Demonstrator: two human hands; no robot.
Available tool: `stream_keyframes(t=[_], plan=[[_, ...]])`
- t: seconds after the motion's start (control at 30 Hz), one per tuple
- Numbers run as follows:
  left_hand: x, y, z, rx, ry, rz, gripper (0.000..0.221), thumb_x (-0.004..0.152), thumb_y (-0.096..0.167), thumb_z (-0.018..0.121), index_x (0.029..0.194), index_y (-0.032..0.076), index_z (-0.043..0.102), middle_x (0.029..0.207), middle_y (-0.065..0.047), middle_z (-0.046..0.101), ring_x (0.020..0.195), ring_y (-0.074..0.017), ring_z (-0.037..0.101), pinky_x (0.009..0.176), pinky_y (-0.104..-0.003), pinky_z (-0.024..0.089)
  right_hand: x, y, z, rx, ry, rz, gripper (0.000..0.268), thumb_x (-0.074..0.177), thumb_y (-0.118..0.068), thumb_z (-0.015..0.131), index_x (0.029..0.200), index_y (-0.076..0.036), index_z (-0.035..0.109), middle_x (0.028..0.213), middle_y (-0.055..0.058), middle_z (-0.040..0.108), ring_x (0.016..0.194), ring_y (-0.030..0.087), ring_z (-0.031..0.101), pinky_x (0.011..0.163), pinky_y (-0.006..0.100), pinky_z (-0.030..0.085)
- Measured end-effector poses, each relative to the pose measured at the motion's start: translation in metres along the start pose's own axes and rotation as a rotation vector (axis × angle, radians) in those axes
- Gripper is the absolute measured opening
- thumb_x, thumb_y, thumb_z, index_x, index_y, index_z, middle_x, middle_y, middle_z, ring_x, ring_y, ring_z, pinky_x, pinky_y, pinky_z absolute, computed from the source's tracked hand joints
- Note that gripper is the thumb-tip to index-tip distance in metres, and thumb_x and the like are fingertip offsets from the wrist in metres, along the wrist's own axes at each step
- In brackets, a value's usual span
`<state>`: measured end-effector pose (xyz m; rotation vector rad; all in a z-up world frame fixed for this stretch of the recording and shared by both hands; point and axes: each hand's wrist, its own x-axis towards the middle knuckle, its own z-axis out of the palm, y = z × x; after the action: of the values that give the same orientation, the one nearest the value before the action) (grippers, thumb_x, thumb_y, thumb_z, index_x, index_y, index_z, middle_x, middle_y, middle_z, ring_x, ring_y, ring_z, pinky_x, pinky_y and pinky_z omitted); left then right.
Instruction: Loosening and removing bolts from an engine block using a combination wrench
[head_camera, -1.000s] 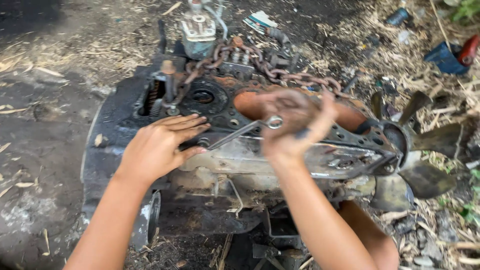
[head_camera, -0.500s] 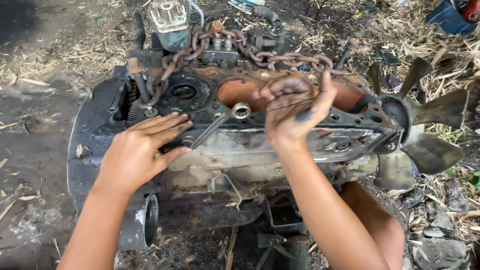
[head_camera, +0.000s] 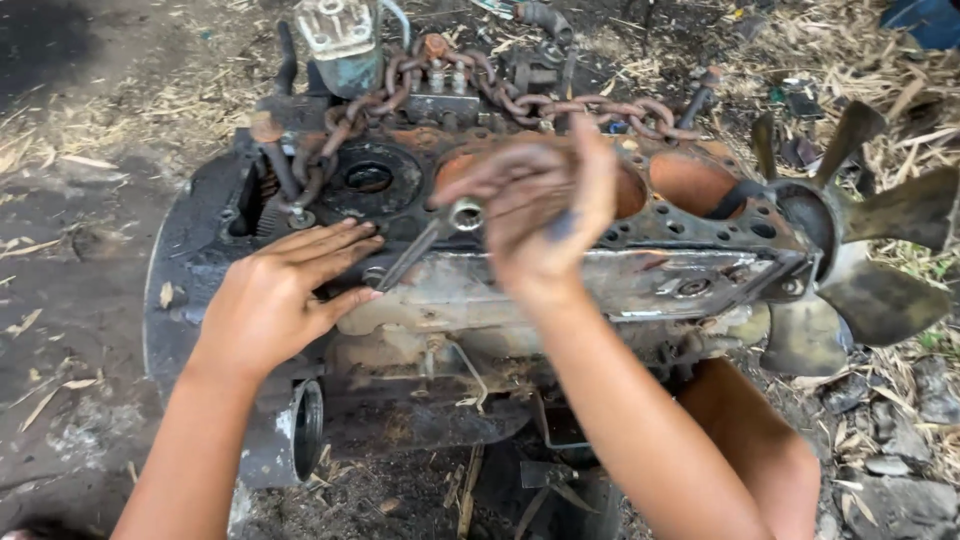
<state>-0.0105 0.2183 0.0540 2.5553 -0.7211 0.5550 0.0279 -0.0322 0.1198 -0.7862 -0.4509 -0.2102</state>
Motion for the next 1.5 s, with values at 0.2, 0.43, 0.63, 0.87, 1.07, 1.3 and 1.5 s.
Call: stream_keyframes(t=[0.2, 0.43, 0.63, 0.87, 1.07, 1.3, 1.5], plan=[[0.002, 0.000, 0.002, -0.029, 0.000, 0.008, 0.051, 0.089, 0.035, 0.087, 0.136, 0.015, 0.085, 0.148, -0.001, 0.080, 0.140, -0.0217, 0.072, 0.108, -0.039, 0.058, 0.021, -0.017, -0.044, 0.040, 0.390, -0.086, 0.052, 0.094, -0.050, 0.060, 0.068, -0.006, 0.071, 0.061, 0.009, 0.067, 0.059, 0.025, 0.067, 0.065, 0.041, 0.059], [0.002, 0.005, -0.006, 0.028, -0.036, -0.026, 0.054, 0.088, 0.034, 0.088, 0.138, 0.014, 0.085, 0.140, -0.006, 0.084, 0.118, -0.0242, 0.080, 0.095, -0.041, 0.062, 0.008, 0.034, 0.039, 0.198, -0.302, 0.257, 0.061, 0.110, -0.051, 0.057, 0.092, 0.000, 0.085, 0.086, 0.015, 0.084, 0.070, 0.026, 0.079, 0.068, 0.034, 0.062], [0.001, 0.003, 0.001, 0.008, -0.005, -0.002, 0.052, 0.089, 0.037, 0.088, 0.135, 0.012, 0.085, 0.147, -0.003, 0.081, 0.138, -0.0226, 0.074, 0.107, -0.039, 0.059, 0.002, 0.002, 0.016, 0.029, 0.041, 0.105, 0.049, 0.097, -0.047, 0.068, 0.075, -0.006, 0.083, 0.074, 0.014, 0.081, 0.064, 0.030, 0.077, 0.075, 0.043, 0.064], [0.001, -0.005, 0.005, -0.025, -0.030, 0.014, 0.054, 0.090, 0.033, 0.085, 0.141, 0.015, 0.082, 0.152, -0.003, 0.077, 0.142, -0.0236, 0.070, 0.112, -0.040, 0.056, 0.023, -0.018, -0.050, 0.100, 0.478, -0.110, 0.057, 0.100, -0.040, 0.051, 0.082, 0.004, 0.081, 0.076, 0.019, 0.078, 0.069, 0.033, 0.075, 0.068, 0.042, 0.062], [0.001, -0.002, 0.003, 0.014, -0.018, -0.005, 0.053, 0.088, 0.033, 0.088, 0.133, 0.006, 0.085, 0.144, -0.005, 0.081, 0.125, -0.0249, 0.079, 0.106, -0.040, 0.061, 0.016, 0.036, 0.031, 0.106, -0.487, 0.163, 0.059, 0.113, -0.046, 0.049, 0.094, -0.001, 0.082, 0.094, 0.018, 0.084, 0.077, 0.028, 0.082, 0.074, 0.036, 0.072], [0.001, -0.002, 0.002, 0.012, -0.035, -0.008, 0.054, 0.091, 0.038, 0.085, 0.139, 0.013, 0.083, 0.147, -0.004, 0.080, 0.135, -0.0250, 0.073, 0.109, -0.041, 0.058, 0.012, -0.001, -0.004, 0.026, -0.194, 0.084, 0.048, 0.106, -0.040, 0.058, 0.083, -0.004, 0.080, 0.094, 0.020, 0.086, 0.079, 0.036, 0.085, 0.077, 0.041, 0.073], [0.000, -0.002, 0.004, -0.030, -0.031, -0.006, 0.054, 0.090, 0.035, 0.086, 0.139, 0.013, 0.083, 0.151, -0.004, 0.078, 0.141, -0.0243, 0.071, 0.111, -0.041, 0.057, 0.032, -0.055, -0.082, -0.064, 0.358, -0.165, 0.054, 0.089, -0.050, 0.058, 0.084, -0.002, 0.081, 0.082, 0.016, 0.082, 0.074, 0.027, 0.078, 0.073, 0.041, 0.067]])
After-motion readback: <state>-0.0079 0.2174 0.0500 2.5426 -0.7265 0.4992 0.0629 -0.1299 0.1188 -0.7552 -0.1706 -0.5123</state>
